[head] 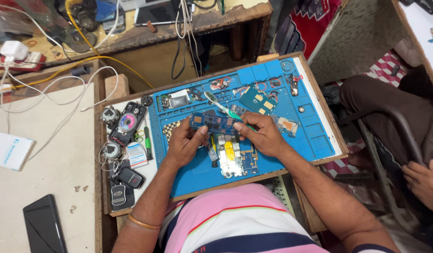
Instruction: The person holds a smartphone motherboard at a repair bench, turning it over and working on it with both hands. They use a toothbrush to scrub the board and its connectors, set it down among other boards and phone parts, and pick it back up to continue brushing different sides.
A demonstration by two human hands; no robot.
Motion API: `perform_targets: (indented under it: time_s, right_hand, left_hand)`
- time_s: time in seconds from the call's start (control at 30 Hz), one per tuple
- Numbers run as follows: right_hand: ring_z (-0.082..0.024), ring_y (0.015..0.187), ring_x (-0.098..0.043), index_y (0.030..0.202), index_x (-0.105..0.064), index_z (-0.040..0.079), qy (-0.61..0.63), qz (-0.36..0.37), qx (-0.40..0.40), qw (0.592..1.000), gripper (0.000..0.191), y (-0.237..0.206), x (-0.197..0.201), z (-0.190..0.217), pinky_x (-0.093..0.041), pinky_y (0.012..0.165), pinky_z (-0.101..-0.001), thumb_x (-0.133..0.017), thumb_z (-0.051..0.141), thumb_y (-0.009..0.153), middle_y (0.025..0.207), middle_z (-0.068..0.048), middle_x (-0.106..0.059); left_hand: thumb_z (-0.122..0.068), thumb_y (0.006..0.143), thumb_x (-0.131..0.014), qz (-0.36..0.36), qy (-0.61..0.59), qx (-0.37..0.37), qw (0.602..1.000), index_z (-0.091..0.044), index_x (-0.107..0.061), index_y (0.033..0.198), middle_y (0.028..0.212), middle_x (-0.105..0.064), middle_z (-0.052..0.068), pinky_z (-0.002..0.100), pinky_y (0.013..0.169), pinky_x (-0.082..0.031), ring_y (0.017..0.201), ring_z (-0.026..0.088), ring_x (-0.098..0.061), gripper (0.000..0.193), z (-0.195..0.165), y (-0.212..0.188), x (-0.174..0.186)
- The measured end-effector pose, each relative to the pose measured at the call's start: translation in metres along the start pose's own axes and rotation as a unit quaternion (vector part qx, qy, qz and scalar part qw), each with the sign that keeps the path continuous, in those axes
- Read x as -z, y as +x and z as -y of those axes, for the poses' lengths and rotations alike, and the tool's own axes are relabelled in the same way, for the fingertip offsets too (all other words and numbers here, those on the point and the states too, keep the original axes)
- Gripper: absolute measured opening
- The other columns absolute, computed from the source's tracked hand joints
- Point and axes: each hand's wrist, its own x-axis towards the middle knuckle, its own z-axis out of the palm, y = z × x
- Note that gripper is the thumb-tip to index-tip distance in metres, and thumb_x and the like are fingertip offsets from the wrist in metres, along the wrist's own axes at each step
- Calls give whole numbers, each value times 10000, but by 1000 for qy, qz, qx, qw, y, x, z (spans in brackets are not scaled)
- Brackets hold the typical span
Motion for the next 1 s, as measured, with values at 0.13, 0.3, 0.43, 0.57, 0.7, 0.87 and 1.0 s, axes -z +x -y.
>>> perform_targets:
  time_s: [0.13,0.3,0.43,0.57,0.7,0.87,1.0]
  right_hand:
    - [-81,685,-604,823,-689,27,11,-1,-1,1000,318,3,2,7,-480,620,-263,-647,283,1006,773,-29,-637]
    - [-82,697,-600,802,-688,21,-13,-8,-7,1000,333,-4,1,4,-477,636,-261,-649,273,1016,750,-35,-650]
    - [-85,706,-600,782,-664,15,-14,-11,5,1000,345,-1,4,0,-473,651,-258,-660,262,1022,754,-39,-651]
    - [-80,689,-609,812,-675,19,30,0,-11,999,309,1,5,5,-477,628,-251,-655,257,1007,775,-32,-634]
    - [-82,711,-610,822,-668,6,37,11,-4,999,305,3,5,11,-494,642,-250,-668,247,1009,800,-38,-625]
    - [-91,719,-611,822,-669,-8,57,45,-12,997,311,-1,6,7,-512,651,-258,-672,237,1014,806,-42,-612]
    - [-89,731,-608,878,-692,-19,49,59,-11,997,281,-1,7,5,-518,654,-263,-675,233,999,813,-38,-626]
  left_hand:
    - [-248,1026,-616,2,5,-2,1000,-33,-608,1181,794,-726,45,264,609,-593,661,110,-704,266,-4,2,0]
    - [-223,1038,-612,17,2,11,1000,-22,-604,1181,822,-716,55,280,643,-599,700,118,-704,247,-2,-5,0]
    - [-192,1035,-593,21,-8,-3,1000,-28,-585,1227,828,-702,55,273,650,-577,704,113,-679,253,1,-3,1]
    - [-174,1037,-589,29,-26,-9,999,-24,-584,1237,872,-705,56,268,665,-583,734,111,-691,249,-4,0,-1]
    - [-155,1025,-593,25,-65,0,998,-18,-587,1245,875,-693,53,269,677,-585,732,108,-674,260,-6,3,-2]
    - [-136,1005,-606,8,-46,14,999,-13,-612,1207,866,-708,54,267,660,-568,714,108,-669,236,-1,1,-1]
    - [-135,1016,-600,7,-60,9,998,-16,-605,1198,866,-693,50,267,679,-575,736,104,-661,217,1,2,-3]
